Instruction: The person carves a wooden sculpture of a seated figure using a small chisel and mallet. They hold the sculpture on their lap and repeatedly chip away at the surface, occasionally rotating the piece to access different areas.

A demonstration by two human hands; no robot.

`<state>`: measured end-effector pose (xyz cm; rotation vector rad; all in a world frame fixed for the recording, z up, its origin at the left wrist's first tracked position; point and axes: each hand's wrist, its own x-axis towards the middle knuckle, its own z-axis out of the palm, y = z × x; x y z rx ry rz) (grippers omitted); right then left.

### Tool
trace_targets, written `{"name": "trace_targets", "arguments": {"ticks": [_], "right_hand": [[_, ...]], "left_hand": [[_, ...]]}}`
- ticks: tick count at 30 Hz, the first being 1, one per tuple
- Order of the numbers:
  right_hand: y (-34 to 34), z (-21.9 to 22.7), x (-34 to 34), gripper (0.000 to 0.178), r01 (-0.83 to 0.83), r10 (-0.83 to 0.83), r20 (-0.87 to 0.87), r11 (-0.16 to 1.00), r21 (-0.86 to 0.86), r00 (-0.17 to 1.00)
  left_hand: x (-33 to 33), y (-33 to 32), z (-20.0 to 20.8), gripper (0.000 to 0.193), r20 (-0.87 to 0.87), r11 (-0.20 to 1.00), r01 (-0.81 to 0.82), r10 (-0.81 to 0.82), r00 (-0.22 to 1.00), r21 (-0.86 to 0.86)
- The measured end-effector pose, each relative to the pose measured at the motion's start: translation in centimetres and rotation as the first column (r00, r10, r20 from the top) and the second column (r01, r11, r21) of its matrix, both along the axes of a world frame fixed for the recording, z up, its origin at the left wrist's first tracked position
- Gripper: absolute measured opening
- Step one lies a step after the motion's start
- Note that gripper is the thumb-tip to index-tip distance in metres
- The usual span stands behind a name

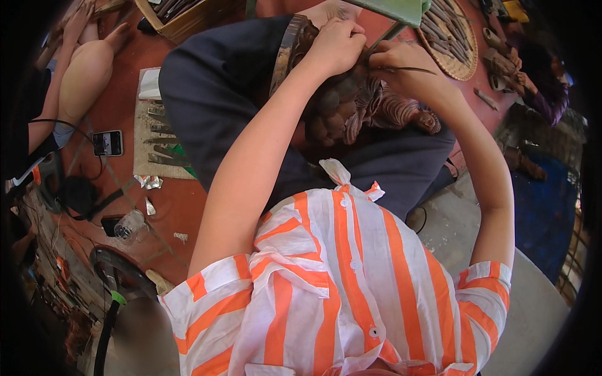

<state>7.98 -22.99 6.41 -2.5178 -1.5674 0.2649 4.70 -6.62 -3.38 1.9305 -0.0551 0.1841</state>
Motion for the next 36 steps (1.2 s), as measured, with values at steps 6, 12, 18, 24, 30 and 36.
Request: {"name": "trace_targets", "arguments": {"ticks": [6,12,18,24,30,36], "right_hand": [[-3.4,1.5,2.3,0.018,0.328,-0.299,-0.318,0.944,0.040,0.900],[-4.8,1.4,0.6,0.022,0.428,-0.305,-0.408,0.868,0.253,0.861],[-2.5,0.3,0.5,0.017,0.238,-0.195,-0.217,0.953,0.189,0.956],[0.7,0.6,-0.1,0.015,0.072,-0.085,-0.082,0.986,-0.148,0.993],[-0.7,0.3,2.3,0.012,0.109,-0.100,-0.239,0.994,0.024,0.966],[-0.6,0.9,3.1,0.013,0.100,-0.104,-0.324,0.995,-0.030,0.940]], "left_hand": [[-0.3,0.0,0.6,0.036,-0.072,1.000,-0.011,0.009,0.997,-0.026],[-0.3,0.4,0.8,0.038,-0.078,0.999,0.022,-0.026,0.997,-0.048],[-0.2,0.5,1.0,0.038,-0.071,0.999,0.033,-0.035,0.997,-0.034],[-0.2,0.5,0.7,0.037,-0.040,1.000,0.025,-0.025,0.999,0.010],[-0.3,0.2,1.1,0.036,-0.050,1.000,0.014,-0.014,0.999,-0.009],[-0.2,0.2,0.7,0.035,-0.069,0.999,0.011,-0.013,0.998,-0.033]]}}
